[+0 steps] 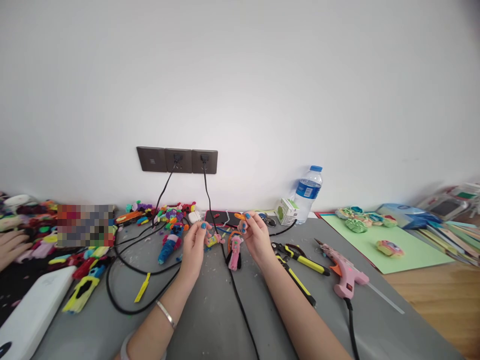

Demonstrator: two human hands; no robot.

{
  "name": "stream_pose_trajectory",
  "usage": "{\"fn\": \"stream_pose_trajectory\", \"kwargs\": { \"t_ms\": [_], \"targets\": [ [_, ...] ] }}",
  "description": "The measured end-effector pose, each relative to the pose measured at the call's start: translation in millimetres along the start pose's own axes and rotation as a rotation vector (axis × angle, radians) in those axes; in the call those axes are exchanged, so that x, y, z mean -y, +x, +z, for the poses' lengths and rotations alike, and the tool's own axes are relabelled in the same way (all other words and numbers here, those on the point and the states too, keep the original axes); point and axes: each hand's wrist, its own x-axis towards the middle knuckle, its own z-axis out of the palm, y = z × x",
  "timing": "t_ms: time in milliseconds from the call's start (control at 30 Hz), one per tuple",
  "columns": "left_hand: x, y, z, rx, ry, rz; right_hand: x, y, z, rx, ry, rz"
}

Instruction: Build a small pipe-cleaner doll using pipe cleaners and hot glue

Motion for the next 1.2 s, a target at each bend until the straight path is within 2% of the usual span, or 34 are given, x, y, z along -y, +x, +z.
{"fn": "stream_pose_trajectory", "kwargs": {
  "t_ms": [267, 433, 533, 800, 1000, 1200],
  "targets": [
    [-7, -2, 3, 0.107, 0.098, 0.038, -3, -5, 2, 0.125, -0.132, 0.053],
    [-3, -2, 7, 0.125, 0.018, -0.065, -6, -8, 5, 0.283, -0.236, 0.046],
    [-1, -2, 8, 0.141, -0.017, -0.088, -7, -9, 7, 0.326, -0.268, 0.037],
    [1, -1, 8, 0.147, -0.019, -0.082, -8, -9, 8, 0.343, -0.289, 0.025],
    [-1, -2, 7, 0.216, 0.019, -0.073, -7, -10, 10, 0.357, -0.303, 0.037],
    [-7, -3, 10, 0.14, -0.063, -0.183, -10, -11, 8, 0.336, -0.373, -0.011]
  ]
}}
